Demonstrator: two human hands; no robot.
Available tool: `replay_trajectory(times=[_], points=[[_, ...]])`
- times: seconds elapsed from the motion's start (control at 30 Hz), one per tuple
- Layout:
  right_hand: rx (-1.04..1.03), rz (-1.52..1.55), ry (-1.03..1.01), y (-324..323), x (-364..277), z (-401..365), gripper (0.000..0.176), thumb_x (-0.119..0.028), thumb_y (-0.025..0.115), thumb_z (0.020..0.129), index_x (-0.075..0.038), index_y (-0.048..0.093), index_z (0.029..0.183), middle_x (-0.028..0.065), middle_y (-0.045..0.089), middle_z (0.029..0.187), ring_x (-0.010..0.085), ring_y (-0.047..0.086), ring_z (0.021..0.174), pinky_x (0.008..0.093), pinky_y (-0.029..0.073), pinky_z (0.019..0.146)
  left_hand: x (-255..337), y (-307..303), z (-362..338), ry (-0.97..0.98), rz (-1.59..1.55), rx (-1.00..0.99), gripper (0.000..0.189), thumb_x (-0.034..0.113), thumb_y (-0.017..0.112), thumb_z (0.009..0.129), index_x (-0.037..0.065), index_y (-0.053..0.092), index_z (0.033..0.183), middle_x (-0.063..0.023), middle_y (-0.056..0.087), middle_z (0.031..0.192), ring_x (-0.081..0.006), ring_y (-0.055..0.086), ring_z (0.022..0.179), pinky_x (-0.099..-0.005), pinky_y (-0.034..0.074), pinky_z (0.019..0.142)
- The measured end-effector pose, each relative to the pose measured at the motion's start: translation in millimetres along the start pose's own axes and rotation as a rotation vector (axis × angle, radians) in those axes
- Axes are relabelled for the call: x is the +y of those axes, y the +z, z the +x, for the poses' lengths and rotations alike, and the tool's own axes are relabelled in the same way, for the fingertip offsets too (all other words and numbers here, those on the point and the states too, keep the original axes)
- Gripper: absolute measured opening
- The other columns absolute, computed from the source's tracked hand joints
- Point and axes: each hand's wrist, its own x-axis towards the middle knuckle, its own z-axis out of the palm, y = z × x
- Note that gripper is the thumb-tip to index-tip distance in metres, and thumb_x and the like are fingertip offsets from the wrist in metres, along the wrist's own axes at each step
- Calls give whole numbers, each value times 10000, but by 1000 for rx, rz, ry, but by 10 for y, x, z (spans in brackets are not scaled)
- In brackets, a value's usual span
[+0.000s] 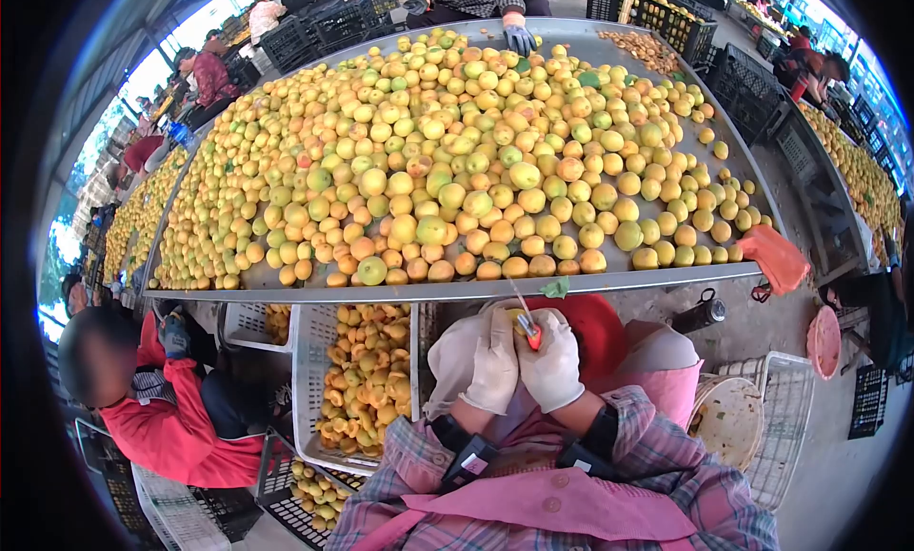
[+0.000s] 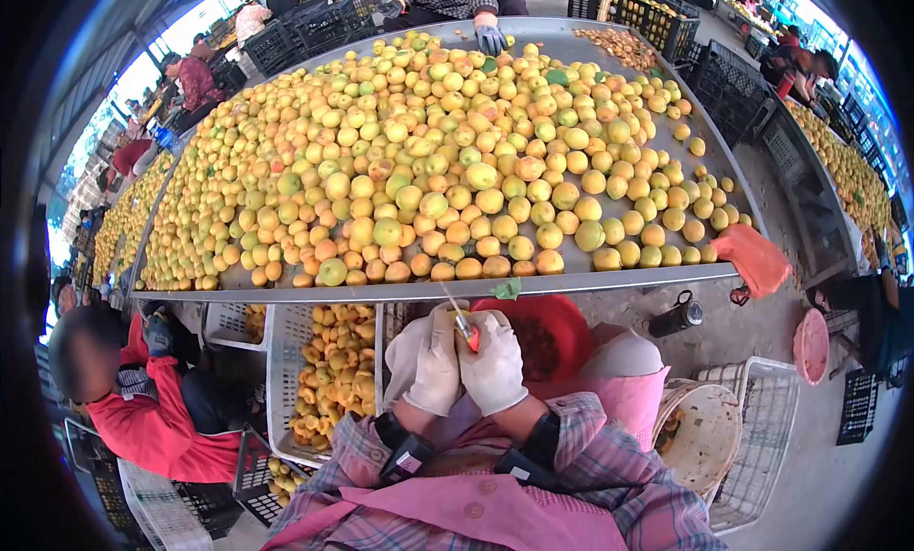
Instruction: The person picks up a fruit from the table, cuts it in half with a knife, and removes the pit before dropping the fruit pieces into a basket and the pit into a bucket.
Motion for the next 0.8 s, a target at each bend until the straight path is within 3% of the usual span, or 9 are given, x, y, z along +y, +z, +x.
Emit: replay_trajectory(times=[0.03,0.1,0.13,0.17,0.2,0.43,0.53,0.63,0.8], points=[[-18,3,35,1,-12,0,236,-43,719,748,-9,610,955,152,625,876,346,606,862,418,486,759,-80,-39,7,2,-2,1,520,413,309,1049,-7,607,1121,-95,669,934,-173,633,806,-306,496,731],[13,-7,-111,-21,-4,45,211,-42,693,798,-19,582,976,131,629,828,293,624,741,377,500,639,-73,-164,62,-15,30,-137,500,415,285,1053,10,550,1178,-67,645,928,-144,599,808,-269,476,731],[-56,321,236,-29,-26,48,210,-40,670,825,-28,561,1004,118,627,797,250,614,661,336,486,563,-35,-188,33,-9,27,-131,500,415,285,1053,10,550,1178,-67,645,928,-144,599,808,-269,476,731],[-127,646,588,-42,-58,60,210,-38,646,851,-36,540,1032,105,625,766,206,604,581,295,471,488,203,-232,-11,-196,-141,-198,496,423,279,1053,23,533,1197,-55,626,904,-129,580,802,-258,468,714],[-93,718,643,-108,-169,96,211,-49,606,890,-49,505,1075,66,607,720,127,546,480,227,417,399,330,-258,-38,-385,-309,-268,494,431,272,1053,35,516,1216,-43,607,880,-115,561,795,-246,460,697],[-374,712,800,-331,-411,242,252,-158,657,891,-33,505,1049,27,583,696,82,522,460,208,398,351,209,-207,-63,-358,-709,-208,540,475,287,1041,22,477,1267,-31,593,864,-92,536,673,-235,448,580],[-352,720,728,-211,-393,240,304,-216,692,874,-33,513,1038,13,575,718,75,498,438,214,396,354,504,-308,-35,8,-118,-134,495,426,326,1046,30,538,1255,-46,652,929,-137,616,782,-245,498,672],[-412,710,722,-206,-451,280,322,-215,688,875,-33,504,1066,9,573,739,74,518,477,224,402,364,321,-410,-14,62,13,-97,614,479,328,1032,-54,565,1223,-70,660,969,-111,609,856,-247,497,752],[-505,718,754,-133,-466,304,242,-114,638,884,-48,528,1089,33,596,749,100,524,460,235,427,394,39,-474,14,49,27,-105,593,467,338,1034,-54,563,1205,-72,662,991,-120,605,868,-258,499,773]])
